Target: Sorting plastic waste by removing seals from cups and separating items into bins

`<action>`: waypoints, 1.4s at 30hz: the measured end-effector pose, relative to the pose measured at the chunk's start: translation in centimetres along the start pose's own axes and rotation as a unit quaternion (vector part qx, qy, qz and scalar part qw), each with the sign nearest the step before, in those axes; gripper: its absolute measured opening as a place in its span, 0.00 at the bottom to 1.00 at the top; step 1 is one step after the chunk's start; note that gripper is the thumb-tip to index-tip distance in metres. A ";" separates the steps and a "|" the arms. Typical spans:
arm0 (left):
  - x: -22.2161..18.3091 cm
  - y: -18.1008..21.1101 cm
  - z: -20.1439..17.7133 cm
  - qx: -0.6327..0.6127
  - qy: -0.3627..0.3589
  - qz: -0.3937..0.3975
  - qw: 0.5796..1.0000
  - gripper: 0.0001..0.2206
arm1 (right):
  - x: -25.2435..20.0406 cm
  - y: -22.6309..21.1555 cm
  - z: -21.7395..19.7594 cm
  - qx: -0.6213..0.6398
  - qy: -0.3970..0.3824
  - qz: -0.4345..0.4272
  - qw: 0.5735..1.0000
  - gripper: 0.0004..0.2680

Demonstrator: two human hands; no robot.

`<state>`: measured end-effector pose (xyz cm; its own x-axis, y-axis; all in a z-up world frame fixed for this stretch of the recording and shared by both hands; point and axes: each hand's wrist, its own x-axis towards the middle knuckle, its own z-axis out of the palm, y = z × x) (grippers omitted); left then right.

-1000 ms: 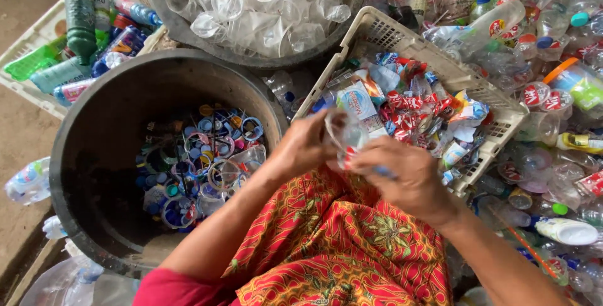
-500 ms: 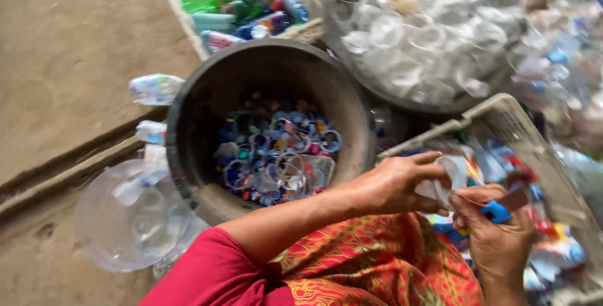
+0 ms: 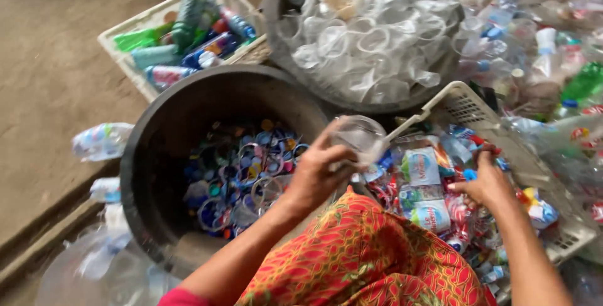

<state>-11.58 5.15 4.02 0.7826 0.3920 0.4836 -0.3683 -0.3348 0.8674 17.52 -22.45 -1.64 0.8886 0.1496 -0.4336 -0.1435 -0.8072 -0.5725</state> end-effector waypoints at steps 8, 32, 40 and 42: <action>0.1 -3.2 -3.1 0.188 0.089 0.064 0.976 0.04 | -8.1 -19.7 5.9 -0.045 -0.042 -0.456 0.888 0.10; 6.9 -8.4 -2.5 0.182 0.112 0.085 0.973 0.07 | -5.2 -23.2 14.2 0.108 -0.083 -0.249 0.959 0.10; 8.6 -13.6 -0.1 -0.248 0.268 -0.316 0.876 0.26 | 11.6 -30.8 9.1 0.034 0.275 -0.398 0.874 0.12; 6.8 -18.4 2.7 -0.344 0.268 -0.408 0.802 0.25 | 13.9 -31.0 8.7 0.090 0.229 -0.432 0.868 0.20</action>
<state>1.87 11.67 -8.95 0.6437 0.6132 -0.4578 -0.1771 0.7014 0.6904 30.50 9.63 4.01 0.7729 0.3789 0.5089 0.6327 -0.3991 -0.6637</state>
